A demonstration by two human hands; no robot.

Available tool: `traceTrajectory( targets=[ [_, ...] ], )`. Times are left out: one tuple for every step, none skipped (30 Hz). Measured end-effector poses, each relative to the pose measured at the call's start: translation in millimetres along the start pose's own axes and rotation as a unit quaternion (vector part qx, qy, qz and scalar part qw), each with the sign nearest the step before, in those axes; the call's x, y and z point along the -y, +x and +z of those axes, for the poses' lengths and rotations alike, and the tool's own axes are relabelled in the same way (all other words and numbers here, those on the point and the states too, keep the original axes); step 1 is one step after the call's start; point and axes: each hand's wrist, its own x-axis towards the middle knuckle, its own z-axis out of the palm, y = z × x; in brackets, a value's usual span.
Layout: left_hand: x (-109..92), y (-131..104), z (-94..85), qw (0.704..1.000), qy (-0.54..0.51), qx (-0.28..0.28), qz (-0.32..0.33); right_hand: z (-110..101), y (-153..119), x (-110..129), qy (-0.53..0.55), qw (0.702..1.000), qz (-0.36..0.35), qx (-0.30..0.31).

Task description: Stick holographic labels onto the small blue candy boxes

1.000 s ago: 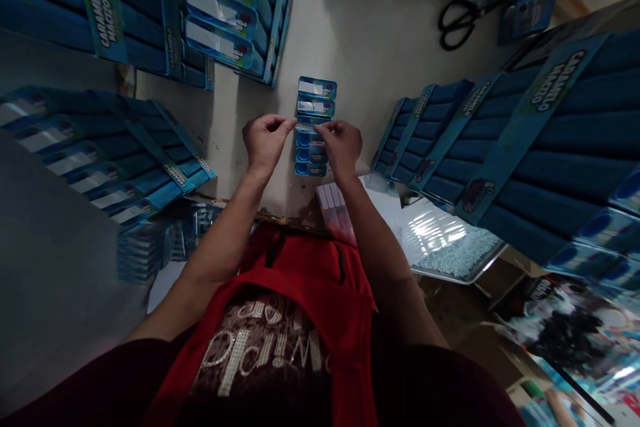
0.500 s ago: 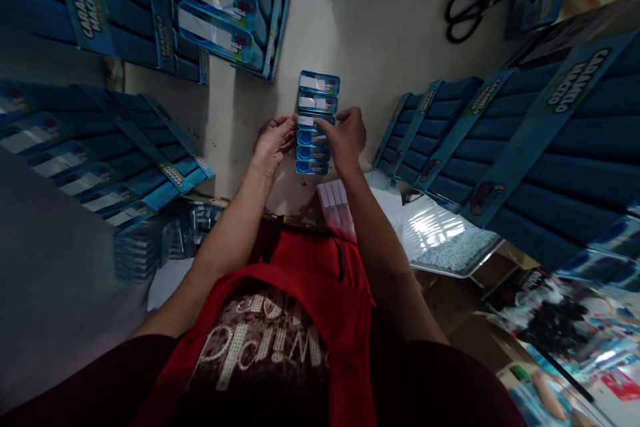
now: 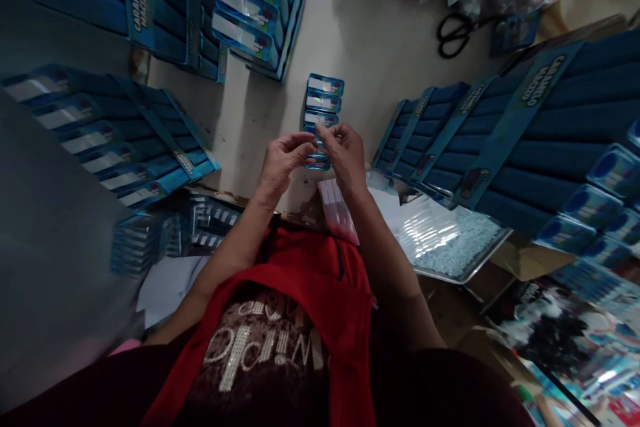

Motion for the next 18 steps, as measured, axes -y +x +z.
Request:
traceTrajectory(
  targets=[
    [1, 2, -0.5, 1.0, -0.004, -0.005, 0.002, 0, -2, 1, 0.004, 1.0, 0.006, 0.006],
    [2, 4, -1.9, 1.0, -0.009, -0.014, 0.002, -1, -2, 1, 0.007, 1.0, 0.014, 0.011],
    [2, 4, -3.9, 1.0, -0.01, -0.027, 0.0, -4, -3, 0, 0.011, 1.0, 0.022, 0.014],
    [1, 4, -6.4, 0.999, -0.008, -0.042, -0.002, -6, -2, -2, 0.018, 0.999, 0.029, 0.015],
    [0, 3, -9.0, 0.998, -0.003, -0.059, -0.004, -10, -1, -4, 0.028, 0.999, 0.036, 0.016],
    [-1, 2, -11.7, 0.997, 0.006, -0.077, -0.007, -13, -1, -7, 0.039, 0.998, 0.042, 0.016],
    [-3, 1, -14.1, 0.995, 0.017, -0.093, -0.01, -16, 0, -11, 0.05, 0.997, 0.048, 0.017],
    [-5, 0, -16.1, 0.994, 0.027, -0.106, -0.012, -18, 1, -14, 0.057, 0.997, 0.051, 0.017],
    [-6, 0, -17.7, 0.993, 0.034, -0.116, -0.015, -19, 1, -19, 0.059, 0.997, 0.051, 0.014],
    [-7, 1, -19.0, 0.992, 0.036, -0.123, -0.019, -19, 2, -23, 0.055, 0.997, 0.046, 0.008],
    [-7, 3, -19.9, 0.991, 0.038, -0.125, -0.025, -18, 2, -28, 0.045, 0.998, 0.034, -0.002],
    [-7, 6, -20.7, 0.991, 0.041, -0.123, -0.03, -16, 3, -32, 0.027, 0.999, 0.015, -0.02],
    [-6, 10, -21.4, 0.991, 0.05, -0.12, -0.033, -14, 5, -36, 0.0, 0.999, -0.008, -0.043],
    [-4, 14, -22.2, 0.99, 0.065, -0.119, -0.031, -11, 6, -40, -0.037, 0.997, -0.032, -0.066],
    [-2, 19, -23.2, 0.989, 0.088, -0.12, -0.024, -8, 9, -44, -0.081, 0.992, -0.053, -0.083],
    [0, 24, -24.3, 0.985, 0.118, -0.126, -0.012, -6, 11, -47, -0.13, 0.985, -0.071, -0.092],
    [2, 29, -25.6, 0.979, 0.15, -0.138, 0.003, -3, 15, -49, -0.178, 0.976, -0.083, -0.094],
    [4, 35, -27.0, 0.972, 0.179, -0.15, 0.016, -2, 18, -51, -0.221, 0.967, -0.09, -0.089]
  ],
)
